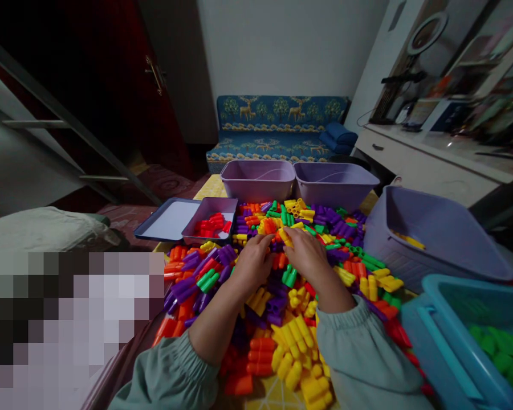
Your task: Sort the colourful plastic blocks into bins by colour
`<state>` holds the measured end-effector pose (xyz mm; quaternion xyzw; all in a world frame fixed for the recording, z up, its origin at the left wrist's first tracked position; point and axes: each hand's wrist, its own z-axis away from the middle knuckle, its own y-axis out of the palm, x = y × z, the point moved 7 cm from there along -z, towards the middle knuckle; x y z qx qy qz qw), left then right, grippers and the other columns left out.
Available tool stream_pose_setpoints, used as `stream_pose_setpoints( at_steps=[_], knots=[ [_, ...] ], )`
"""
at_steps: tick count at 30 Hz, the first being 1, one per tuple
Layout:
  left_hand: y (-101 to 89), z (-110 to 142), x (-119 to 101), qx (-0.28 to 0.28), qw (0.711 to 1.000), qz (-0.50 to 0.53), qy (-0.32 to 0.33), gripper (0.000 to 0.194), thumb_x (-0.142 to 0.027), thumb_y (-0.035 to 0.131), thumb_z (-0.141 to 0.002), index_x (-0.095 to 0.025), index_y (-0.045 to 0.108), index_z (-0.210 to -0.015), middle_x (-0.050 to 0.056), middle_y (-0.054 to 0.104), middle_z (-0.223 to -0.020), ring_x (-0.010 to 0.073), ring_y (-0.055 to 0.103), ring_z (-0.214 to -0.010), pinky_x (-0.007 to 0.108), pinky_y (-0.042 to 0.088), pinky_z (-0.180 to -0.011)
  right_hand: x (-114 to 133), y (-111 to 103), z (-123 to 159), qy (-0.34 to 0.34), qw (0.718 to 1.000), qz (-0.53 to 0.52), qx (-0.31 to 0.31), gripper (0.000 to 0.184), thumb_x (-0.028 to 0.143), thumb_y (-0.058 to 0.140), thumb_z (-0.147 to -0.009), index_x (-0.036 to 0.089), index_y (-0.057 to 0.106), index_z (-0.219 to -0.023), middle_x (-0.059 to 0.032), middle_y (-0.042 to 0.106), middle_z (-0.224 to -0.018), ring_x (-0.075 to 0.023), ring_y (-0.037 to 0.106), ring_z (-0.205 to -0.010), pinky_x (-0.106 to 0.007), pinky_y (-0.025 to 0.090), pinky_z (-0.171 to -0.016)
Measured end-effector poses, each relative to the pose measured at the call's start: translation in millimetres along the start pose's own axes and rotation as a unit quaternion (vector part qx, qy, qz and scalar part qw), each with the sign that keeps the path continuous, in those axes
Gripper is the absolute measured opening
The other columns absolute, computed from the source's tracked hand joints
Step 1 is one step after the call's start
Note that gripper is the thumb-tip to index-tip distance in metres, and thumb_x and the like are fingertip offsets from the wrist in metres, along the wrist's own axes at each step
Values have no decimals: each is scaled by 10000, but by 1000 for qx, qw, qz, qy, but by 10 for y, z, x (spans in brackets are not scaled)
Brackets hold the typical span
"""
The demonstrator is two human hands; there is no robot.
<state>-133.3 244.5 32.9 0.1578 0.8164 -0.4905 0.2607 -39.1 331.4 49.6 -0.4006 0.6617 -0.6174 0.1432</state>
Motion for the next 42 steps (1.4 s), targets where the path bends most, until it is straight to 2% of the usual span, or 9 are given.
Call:
stream_pose_setpoints(
  at_steps=[8, 11, 16, 23, 29, 32, 37, 39, 42],
  knots=[
    [-55, 12, 55, -26, 992, 119, -32, 579, -148, 628, -798, -166, 515, -1365, 150, 653, -1260, 281, 627, -1140, 437, 504, -972, -9, -49, -33, 21, 985, -161, -60, 314, 201, 589, -830, 168, 682, -1128, -112, 688, -1125, -235, 662, -981, -348, 507, -873],
    [-100, 6, 70, -40, 977, 193, -79, 551, -246, 661, -811, -155, 545, -1342, 148, 673, -1232, 274, 657, -1081, 402, 528, -918, -37, -142, -42, 28, 944, -310, -106, 307, 265, 575, -820, 165, 682, -1089, -96, 715, -1043, -208, 676, -862, -327, 536, -770],
    [-130, 4, 77, -58, 952, 281, -105, 401, -364, 656, -827, -139, 657, -1159, 84, 727, -1036, 236, 675, -903, 315, 541, -773, 9, -100, -20, 58, 839, -536, -68, 322, 354, 619, -782, 155, 665, -1031, -35, 690, -770, -151, 632, -599, -259, 525, -542],
    [-117, -3, 94, -54, 926, 355, -120, 287, -370, 643, -809, -135, 677, -971, 38, 699, -830, 175, 626, -735, 237, 500, -623, 54, -44, -19, 44, 810, -582, -53, 327, 363, 733, -708, 183, 662, -973, -17, 677, -791, -135, 611, -603, -249, 530, -528],
    [-144, 13, 137, -61, 922, 351, -151, 332, -351, 653, -789, -127, 680, -1033, 60, 714, -891, 190, 653, -749, 255, 518, -630, -308, -169, 3, 128, 742, -626, -204, 376, 374, 773, -648, 169, 610, -918, 33, 616, -717, -91, 548, -535, -218, 503, -493],
    [-141, 26, 163, -69, 914, 363, -168, 411, -372, 663, -785, -118, 657, -1108, 71, 718, -907, 188, 661, -707, 272, 532, -619, -269, -94, 2, 149, 699, -682, -153, 415, 380, 808, -598, 167, 599, -887, 51, 600, -667, -84, 557, -519, -215, 514, -510],
    [-173, 34, 163, -81, 943, 289, -146, 450, -341, 659, -806, -127, 650, -1202, 89, 742, -955, 210, 682, -763, 281, 538, -647, -58, 20, -2, 143, 698, -702, -13, 388, 379, 821, -600, 172, 607, -849, 11, 660, -677, -132, 645, -560, -258, 554, -555],
    [-198, 39, 173, -95, 952, 256, -136, 429, -325, 659, -809, -138, 667, -1195, 92, 749, -975, 228, 689, -821, 291, 545, -681, -159, -110, -19, 131, 687, -713, -57, 346, 332, 809, -616, 176, 622, -862, 1, 677, -720, -142, 666, -607, -271, 569, -591],
    [-203, 42, 197, -101, 957, 234, -136, 437, -316, 658, -811, -129, 669, -1205, 104, 751, -995, 241, 690, -845, 311, 552, -708, -576, -473, 20, 114, 627, -731, -243, 208, 229, 732, -677, 183, 609, -838, -9, 683, -817, -135, 684, -726, -278, 582, -692]
  ],
)
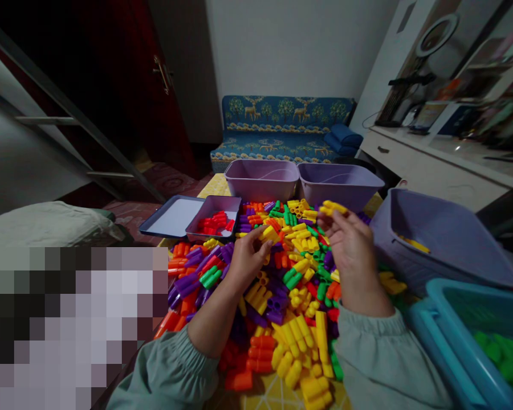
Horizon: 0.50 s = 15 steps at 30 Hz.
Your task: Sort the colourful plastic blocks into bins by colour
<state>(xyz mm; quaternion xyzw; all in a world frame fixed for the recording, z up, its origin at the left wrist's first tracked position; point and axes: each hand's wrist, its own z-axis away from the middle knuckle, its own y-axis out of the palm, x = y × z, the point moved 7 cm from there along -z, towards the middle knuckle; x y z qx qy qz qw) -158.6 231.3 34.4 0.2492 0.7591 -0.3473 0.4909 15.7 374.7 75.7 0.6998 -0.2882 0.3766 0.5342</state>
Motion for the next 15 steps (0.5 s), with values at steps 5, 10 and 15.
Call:
stream_pose_setpoints(
  at_steps=[5, 10, 15],
  knots=[
    [29, -4, 34, 10, 1000, 8, -1, 455, -326, 655, -819, -138, 654, -1233, 98, 752, -972, 227, 696, -805, 309, 558, -693, 425, -634, -185, -118, 973, -106, -165, 89, 140, 503, -818, 201, 565, -835, -34, 628, -1011, -97, 653, -1001, -261, 531, -923],
    [46, -11, 74, 15, 999, 41, -4, 448, -310, 655, -813, -137, 641, -1226, 96, 748, -977, 223, 705, -838, 317, 565, -738, 419, -647, -133, -102, 974, -92, -179, 115, 234, 454, -855, 227, 563, -890, -40, 599, -1169, -111, 631, -1079, -269, 552, -854],
    [41, -18, 51, 9, 998, 65, -3, 402, -285, 680, -773, -119, 638, -1137, 93, 731, -926, 219, 696, -859, 310, 553, -752, 87, -51, 31, 20, 998, 65, -16, 261, 311, 697, -698, 205, 624, -925, -33, 690, -979, -138, 676, -788, -216, 514, -586]
  ],
)
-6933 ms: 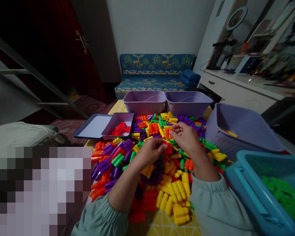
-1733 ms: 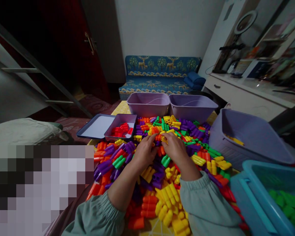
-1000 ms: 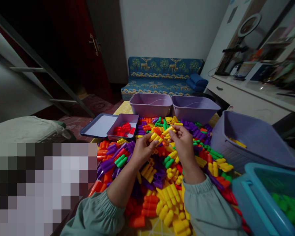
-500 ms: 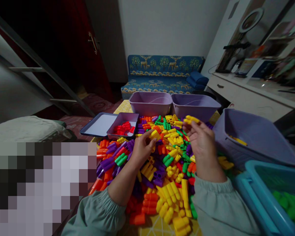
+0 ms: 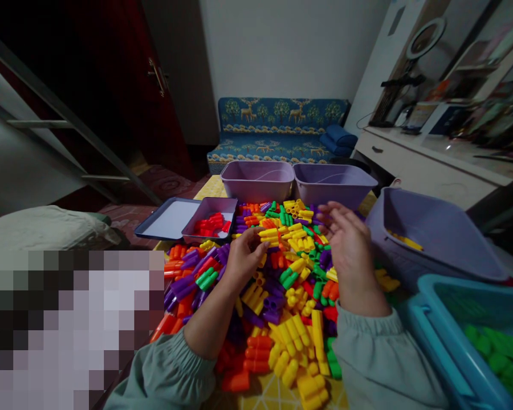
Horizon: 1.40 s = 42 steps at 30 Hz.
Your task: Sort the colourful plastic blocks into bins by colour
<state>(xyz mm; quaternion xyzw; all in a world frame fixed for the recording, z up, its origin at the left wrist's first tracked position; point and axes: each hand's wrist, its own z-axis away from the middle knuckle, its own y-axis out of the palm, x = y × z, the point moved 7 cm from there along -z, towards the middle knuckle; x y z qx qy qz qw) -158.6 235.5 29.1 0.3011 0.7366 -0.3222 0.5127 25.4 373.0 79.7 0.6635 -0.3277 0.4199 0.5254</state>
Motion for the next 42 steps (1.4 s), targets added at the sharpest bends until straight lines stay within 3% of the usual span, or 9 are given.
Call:
stream_pose_setpoints(
  at_steps=[4, 7, 10, 16, 21, 26, 31, 36, 42],
  knots=[
    [-8, -2, -51, -4, 998, 59, -10, 374, -310, 710, -741, -141, 630, -1065, 68, 720, -878, 189, 690, -801, 280, 539, -726, -372, 471, 231, 35, 952, 220, 209, 336, 342, 755, -659, 177, 689, -945, -63, 724, -973, -171, 673, -744, -253, 519, -582],
    [-16, -7, -54, -8, 995, 95, -27, 417, -377, 730, -732, -144, 620, -1060, 60, 713, -855, 183, 684, -773, 282, 533, -715, -519, 618, 353, -1, 921, 273, 277, 300, 292, 733, -695, 177, 708, -971, -50, 735, -919, -186, 678, -810, -296, 549, -709],
    [-21, -14, -41, -15, 992, 119, -33, 453, -426, 747, -718, -146, 625, -1053, 64, 718, -870, 187, 684, -787, 283, 531, -716, -577, 678, 420, 20, 921, 248, 300, 237, 301, 702, -727, 186, 713, -933, -22, 726, -801, -171, 664, -697, -278, 547, -612],
    [-21, -7, -44, -12, 993, 112, -35, 393, -423, 720, -756, -146, 665, -1030, 59, 731, -843, 176, 682, -744, 255, 518, -649, -407, 586, 321, 60, 936, 224, 265, 153, 289, 713, -691, 156, 680, -759, 6, 663, -579, -100, 541, -443, -198, 414, -421],
    [-80, 7, -88, -39, 998, 40, -14, 265, -347, 670, -796, -148, 703, -968, 63, 747, -843, 197, 703, -776, 276, 537, -691, 109, -25, -9, -18, 998, 52, -18, 120, 279, 690, -746, 173, 638, -772, 18, 660, -631, -85, 560, -488, -172, 425, -435],
    [-62, 27, -139, -35, 998, -56, 23, 203, -280, 637, -815, -149, 722, -945, 73, 759, -878, 198, 701, -790, 284, 531, -722, 334, -519, -75, -34, 956, -206, -208, 223, 120, 438, -917, 162, 578, -749, 23, 615, -715, -41, 607, -627, -134, 502, -580],
    [-60, 56, -235, -7, 978, -204, 42, 217, -337, 617, -837, -175, 733, -924, 51, 752, -822, 181, 688, -736, 263, 500, -689, 310, -573, -120, -32, 946, -253, -200, 239, 191, 434, -935, 166, 561, -735, -14, 628, -803, -70, 619, -713, -170, 524, -611],
    [-16, 108, -332, 138, 899, -413, 42, 374, -510, 699, -742, -244, 742, -1000, 59, 746, -969, 259, 690, -875, 307, 494, -728, 179, -411, -117, 17, 975, -169, -146, 72, 201, 559, -835, 165, 614, -810, 0, 674, -785, -71, 615, -626, -167, 490, -544],
    [-1, 99, -272, 218, 892, -392, 46, 330, -282, 692, -774, -246, 719, -1101, 61, 746, -1066, 258, 683, -982, 308, 492, -825, -46, -90, -72, 53, 999, 9, -5, 249, 329, 734, -675, 161, 668, -847, -14, 698, -718, -102, 608, -563, -186, 448, -493]
  ],
)
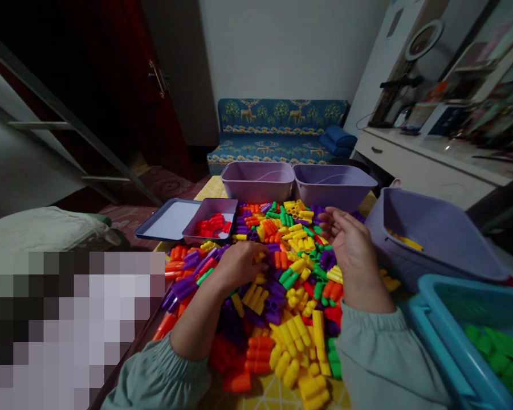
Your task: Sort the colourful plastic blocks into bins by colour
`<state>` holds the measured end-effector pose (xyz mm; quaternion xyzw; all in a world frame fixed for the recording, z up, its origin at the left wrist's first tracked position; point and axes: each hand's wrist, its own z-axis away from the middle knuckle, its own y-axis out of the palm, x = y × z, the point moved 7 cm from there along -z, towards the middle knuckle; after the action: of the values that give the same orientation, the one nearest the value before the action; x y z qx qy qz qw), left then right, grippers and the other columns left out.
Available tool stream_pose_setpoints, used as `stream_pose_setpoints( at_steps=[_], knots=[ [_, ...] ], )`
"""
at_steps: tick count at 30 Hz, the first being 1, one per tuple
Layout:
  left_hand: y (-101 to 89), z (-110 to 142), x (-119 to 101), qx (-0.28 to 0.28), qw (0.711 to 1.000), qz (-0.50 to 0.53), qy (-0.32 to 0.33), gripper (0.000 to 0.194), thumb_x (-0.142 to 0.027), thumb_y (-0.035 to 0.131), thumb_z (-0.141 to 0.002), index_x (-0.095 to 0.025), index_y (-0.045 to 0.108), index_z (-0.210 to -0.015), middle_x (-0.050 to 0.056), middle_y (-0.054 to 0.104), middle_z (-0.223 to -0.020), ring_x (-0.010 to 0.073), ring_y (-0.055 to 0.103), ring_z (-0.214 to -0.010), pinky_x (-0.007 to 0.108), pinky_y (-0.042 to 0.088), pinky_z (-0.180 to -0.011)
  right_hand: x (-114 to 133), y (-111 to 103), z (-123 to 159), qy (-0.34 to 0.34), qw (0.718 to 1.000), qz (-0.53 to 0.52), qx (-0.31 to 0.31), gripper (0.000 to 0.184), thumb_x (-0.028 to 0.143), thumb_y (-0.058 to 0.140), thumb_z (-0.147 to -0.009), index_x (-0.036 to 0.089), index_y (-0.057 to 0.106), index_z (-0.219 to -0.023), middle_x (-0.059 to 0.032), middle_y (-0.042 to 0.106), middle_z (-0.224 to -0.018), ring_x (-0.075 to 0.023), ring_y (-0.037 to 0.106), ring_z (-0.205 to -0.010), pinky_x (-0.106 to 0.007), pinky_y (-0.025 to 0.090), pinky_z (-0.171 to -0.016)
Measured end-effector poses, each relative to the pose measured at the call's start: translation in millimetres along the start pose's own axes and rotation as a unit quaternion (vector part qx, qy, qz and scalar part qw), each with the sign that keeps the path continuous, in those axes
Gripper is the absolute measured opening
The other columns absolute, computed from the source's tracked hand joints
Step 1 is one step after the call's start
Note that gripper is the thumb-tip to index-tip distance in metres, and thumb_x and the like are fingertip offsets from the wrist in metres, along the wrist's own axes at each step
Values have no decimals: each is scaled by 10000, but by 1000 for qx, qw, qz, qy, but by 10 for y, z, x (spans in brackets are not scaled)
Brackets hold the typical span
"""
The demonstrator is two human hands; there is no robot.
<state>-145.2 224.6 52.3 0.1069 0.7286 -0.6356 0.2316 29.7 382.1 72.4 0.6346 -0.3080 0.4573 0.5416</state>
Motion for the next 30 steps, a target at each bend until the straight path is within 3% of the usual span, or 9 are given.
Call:
stream_pose_setpoints(
  at_steps=[2, 4, 7, 9, 10, 12, 14, 23, 30],
  knots=[
    [-6, -32, 62, -33, 998, 52, -19, 313, -223, 646, -805, -207, 714, -1110, 67, 755, -1035, 245, 689, -960, 301, 495, -810, -93, 73, -21, -16, 993, 104, 54, 309, 401, 729, -687, 162, 679, -876, -37, 714, -774, -135, 637, -630, -223, 473, -541],
    [-21, -58, 125, -77, 991, 105, -42, 322, -199, 636, -807, -172, 704, -1120, 74, 757, -1013, 234, 691, -930, 295, 501, -791, -154, 112, -39, -71, 960, 254, 89, 285, 387, 683, -738, 156, 693, -905, -75, 727, -884, -185, 668, -780, -297, 520, -685],
    [-27, -79, 205, -121, 977, 160, -74, 305, -176, 633, -800, -153, 706, -1096, 77, 756, -1009, 227, 693, -906, 301, 513, -795, -233, 165, -8, -164, 840, 506, 106, 296, 279, 630, -791, 141, 702, -1042, -136, 699, -1108, -262, 633, -1051, -409, 461, -954],
    [-23, -86, 228, -133, 971, 181, -80, 284, -172, 629, -803, -153, 714, -1073, 82, 754, -1039, 231, 692, -938, 317, 516, -837, -330, 205, 35, -172, 753, 624, 124, 399, 262, 612, -821, 126, 658, -1192, -167, 657, -1213, -299, 593, -1147, -427, 415, -1018],
    [-19, -89, 236, -136, 969, 190, -80, 277, -176, 630, -804, -154, 718, -1065, 84, 753, -1051, 234, 692, -953, 325, 517, -854, -375, 220, 56, -163, 721, 660, 132, 443, 268, 600, -837, 116, 626, -1252, -179, 641, -1242, -310, 586, -1164, -426, 412, -1023],
    [-3, -93, 247, -139, 966, 205, -78, 273, -186, 640, -802, -154, 723, -1060, 90, 751, -1066, 239, 693, -968, 337, 520, -872, -433, 253, 96, -143, 685, 700, 145, 507, 295, 576, -863, 104, 566, -1332, -191, 619, -1270, -320, 584, -1173, -416, 421, -1015],
    [22, -98, 262, -138, 965, 210, -76, 285, -189, 652, -793, -155, 723, -1067, 94, 748, -1075, 245, 694, -975, 348, 526, -876, -453, 280, 120, -126, 676, 710, 150, 537, 323, 567, -869, 115, 538, -1364, -190, 608, -1279, -316, 594, -1164, -406, 433, -1002],
    [61, -98, 268, -144, 966, 203, -66, 489, -137, 675, -730, -163, 662, -1218, 86, 747, -1060, 235, 698, -961, 312, 552, -811, -526, 405, 228, -94, 697, 675, 222, 643, 351, 625, -824, 159, 482, -1421, -156, 577, -1361, -310, 553, -1243, -426, 424, -1040],
    [60, -83, 195, -113, 973, 189, -65, 572, -179, 698, -736, -172, 604, -1300, 97, 701, -1217, 215, 702, -855, 322, 548, -788, -528, 664, 421, -147, 723, 618, 273, 702, 83, 535, -754, 207, 450, -1440, -98, 571, -1392, -267, 576, -1229, -402, 446, -1036]
  ],
)
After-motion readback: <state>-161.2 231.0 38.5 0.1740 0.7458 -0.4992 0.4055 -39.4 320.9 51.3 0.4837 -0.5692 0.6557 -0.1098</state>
